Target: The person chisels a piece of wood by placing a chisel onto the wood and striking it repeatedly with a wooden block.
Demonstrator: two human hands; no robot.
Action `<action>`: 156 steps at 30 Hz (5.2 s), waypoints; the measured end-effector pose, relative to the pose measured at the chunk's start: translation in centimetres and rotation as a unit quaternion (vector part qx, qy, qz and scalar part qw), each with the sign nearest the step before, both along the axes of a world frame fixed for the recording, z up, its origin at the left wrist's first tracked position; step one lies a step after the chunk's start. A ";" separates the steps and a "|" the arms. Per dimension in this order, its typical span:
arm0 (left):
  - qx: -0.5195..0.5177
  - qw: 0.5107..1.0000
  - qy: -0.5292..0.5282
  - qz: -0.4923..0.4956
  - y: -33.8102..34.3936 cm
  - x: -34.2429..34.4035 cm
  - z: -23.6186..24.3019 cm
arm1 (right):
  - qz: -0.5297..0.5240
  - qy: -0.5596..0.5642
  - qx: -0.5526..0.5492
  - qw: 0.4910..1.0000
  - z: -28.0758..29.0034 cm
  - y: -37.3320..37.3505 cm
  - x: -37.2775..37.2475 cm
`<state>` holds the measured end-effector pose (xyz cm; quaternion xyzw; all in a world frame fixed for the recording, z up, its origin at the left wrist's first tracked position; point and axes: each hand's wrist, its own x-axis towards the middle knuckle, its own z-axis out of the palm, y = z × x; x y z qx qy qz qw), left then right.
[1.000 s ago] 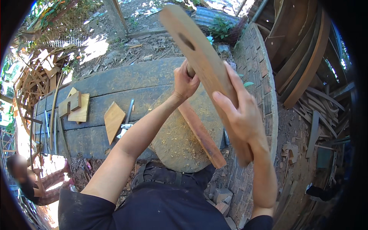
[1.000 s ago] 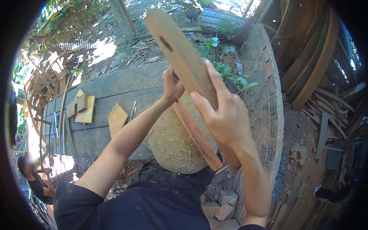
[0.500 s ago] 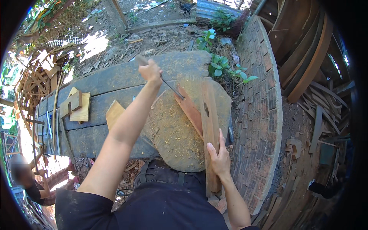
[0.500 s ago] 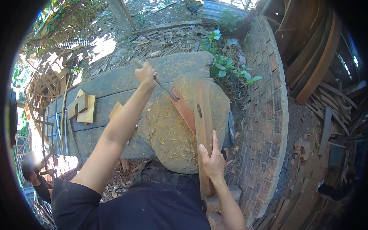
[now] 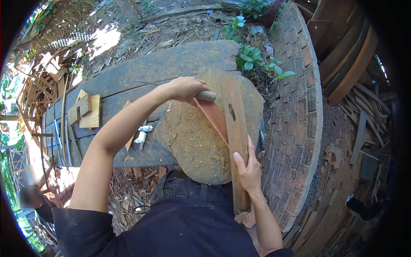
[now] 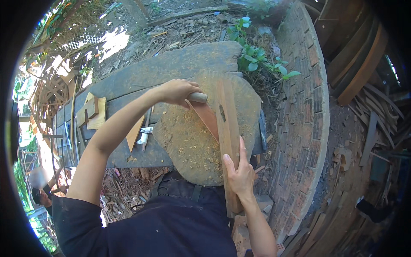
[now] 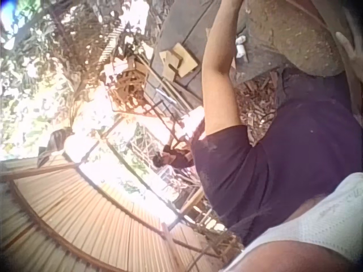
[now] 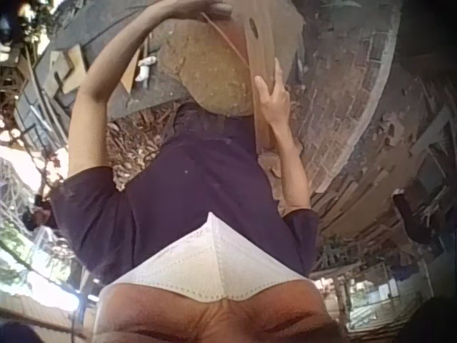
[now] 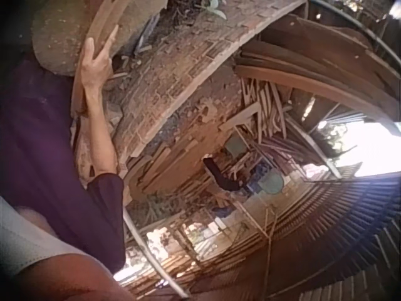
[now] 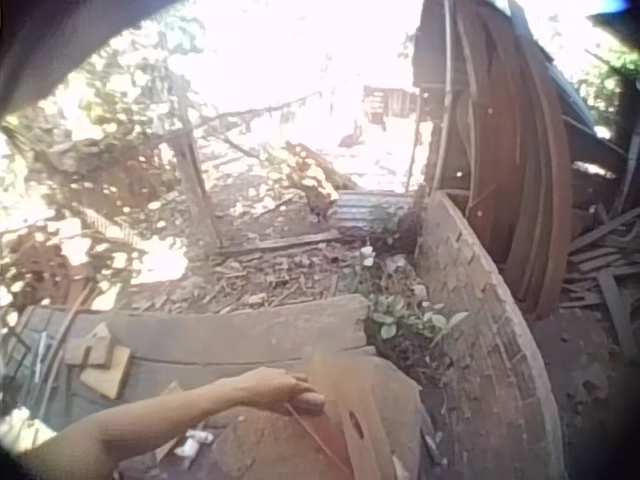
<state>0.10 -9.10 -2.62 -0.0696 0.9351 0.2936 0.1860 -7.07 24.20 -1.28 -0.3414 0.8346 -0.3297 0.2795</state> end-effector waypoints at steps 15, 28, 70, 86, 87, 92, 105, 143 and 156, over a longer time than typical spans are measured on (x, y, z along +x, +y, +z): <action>0.327 0.773 0.343 0.421 0.3 2.0 5.0 | 0.054 0.037 -0.039 0.997 -1.1 -0.2 -1.7; 0.360 0.597 0.554 0.455 3.0 -1.7 3.5 | 0.036 0.004 0.046 0.998 0.0 -0.3 -1.0; 0.156 0.706 0.548 0.421 4.6 -4.4 2.7 | 0.033 0.163 -0.230 0.959 2.1 -2.4 -1.3; 0.535 0.024 0.432 0.726 -4.1 8.5 -9.4 | -0.026 0.089 -0.022 0.995 -2.3 0.5 0.1; 0.542 0.095 0.447 0.705 -4.8 9.0 -8.6 | -0.023 0.087 -0.025 0.996 -2.3 0.4 0.1; 0.365 0.673 0.371 0.525 -2.5 6.0 1.6 | -0.020 0.095 -0.028 0.995 -2.6 0.7 -0.1; -0.134 0.983 0.121 0.046 1.7 5.4 -2.4 | -0.001 0.085 -0.017 0.996 -2.1 0.4 0.3; 0.169 0.723 0.558 0.371 6.4 -0.7 2.9 | -0.037 0.001 -0.054 0.998 -1.9 0.6 0.4; 0.136 0.753 0.552 0.331 8.2 -2.0 3.7 | 0.127 0.285 -0.269 0.911 16.9 -6.0 -2.0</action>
